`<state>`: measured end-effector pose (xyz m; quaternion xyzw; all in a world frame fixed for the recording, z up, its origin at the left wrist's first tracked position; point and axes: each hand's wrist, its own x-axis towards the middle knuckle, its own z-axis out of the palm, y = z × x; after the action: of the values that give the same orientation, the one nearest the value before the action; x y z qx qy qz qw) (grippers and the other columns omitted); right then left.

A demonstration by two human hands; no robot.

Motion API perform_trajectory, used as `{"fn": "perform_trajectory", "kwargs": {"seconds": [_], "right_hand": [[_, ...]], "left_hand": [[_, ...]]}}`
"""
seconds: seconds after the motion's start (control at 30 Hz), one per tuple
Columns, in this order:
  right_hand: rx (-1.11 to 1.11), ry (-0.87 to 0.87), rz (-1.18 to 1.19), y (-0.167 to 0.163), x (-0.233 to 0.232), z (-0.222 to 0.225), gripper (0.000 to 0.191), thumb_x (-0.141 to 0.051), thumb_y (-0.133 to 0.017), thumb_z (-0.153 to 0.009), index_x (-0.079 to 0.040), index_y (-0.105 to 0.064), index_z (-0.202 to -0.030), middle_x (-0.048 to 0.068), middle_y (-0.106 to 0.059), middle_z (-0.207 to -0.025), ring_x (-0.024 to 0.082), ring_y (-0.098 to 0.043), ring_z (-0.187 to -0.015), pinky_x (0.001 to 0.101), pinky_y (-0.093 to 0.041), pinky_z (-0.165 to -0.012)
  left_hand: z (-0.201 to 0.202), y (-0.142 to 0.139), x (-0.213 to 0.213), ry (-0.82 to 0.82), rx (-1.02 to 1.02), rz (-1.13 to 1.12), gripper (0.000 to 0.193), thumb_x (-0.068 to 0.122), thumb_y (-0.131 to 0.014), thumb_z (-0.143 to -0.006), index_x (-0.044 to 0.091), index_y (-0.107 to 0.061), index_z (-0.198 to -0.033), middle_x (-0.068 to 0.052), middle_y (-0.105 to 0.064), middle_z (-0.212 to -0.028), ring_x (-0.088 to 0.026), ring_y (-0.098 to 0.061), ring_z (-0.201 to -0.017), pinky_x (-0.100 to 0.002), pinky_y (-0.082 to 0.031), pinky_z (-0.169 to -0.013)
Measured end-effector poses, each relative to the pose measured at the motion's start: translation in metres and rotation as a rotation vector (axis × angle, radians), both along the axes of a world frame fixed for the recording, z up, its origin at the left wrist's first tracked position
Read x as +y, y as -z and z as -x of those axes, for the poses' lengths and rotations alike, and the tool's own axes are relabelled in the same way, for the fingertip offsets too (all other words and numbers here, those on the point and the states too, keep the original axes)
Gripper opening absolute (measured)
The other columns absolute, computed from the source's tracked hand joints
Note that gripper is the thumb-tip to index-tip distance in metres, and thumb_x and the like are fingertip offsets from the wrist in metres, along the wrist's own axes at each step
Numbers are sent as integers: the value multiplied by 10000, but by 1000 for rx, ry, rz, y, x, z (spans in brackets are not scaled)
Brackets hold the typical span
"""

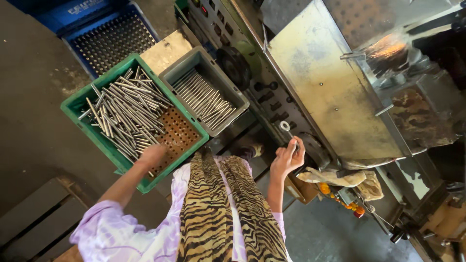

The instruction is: The person repeatedly picks metal rods from a green bin, inserts each rod into a grinding machine, and operates a lever to grind the rod. After each cycle, the person removes the rod and places it into a gray tray. The process is repeated for multiple rods.

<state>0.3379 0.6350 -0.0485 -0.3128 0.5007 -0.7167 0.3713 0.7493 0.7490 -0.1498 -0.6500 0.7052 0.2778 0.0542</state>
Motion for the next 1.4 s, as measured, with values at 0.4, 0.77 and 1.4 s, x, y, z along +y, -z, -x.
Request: {"fn": "perform_trajectory", "kwargs": {"seconds": [0.4,0.77,1.4], "right_hand": [[81,-57,-89,14,5,-16,217,-147,-713,-1003,27,-678,-1128,-40,-487,-661,33,-394,-511,234,-334,-458],[214,-75,-135,7,14,-7,238,-183,-721,-994,5,-696,-1137,-49,-518,-652,28,-438,-524,217,-337,-476],[207,-187,-16,-38,-19,-50,243,-198,-619,-1060,4,-676,-1183,-57,-472,-658,26,-393,-551,223,-313,-501]], "left_hand": [[-31,26,62,193,-537,-74,377,320,-531,-960,397,-656,-1307,21,-564,-1352,-221,-393,-1391,-525,-305,-1103],[-50,9,1,14,61,-457,484,469,-492,-1011,315,-515,-1468,-150,-646,-1283,-344,-600,-1189,-499,-434,-1064],[216,-125,-167,-259,1969,-387,495,212,-515,-1074,242,-367,-1546,75,-369,-635,-16,-303,-477,-184,-244,-421]]}}
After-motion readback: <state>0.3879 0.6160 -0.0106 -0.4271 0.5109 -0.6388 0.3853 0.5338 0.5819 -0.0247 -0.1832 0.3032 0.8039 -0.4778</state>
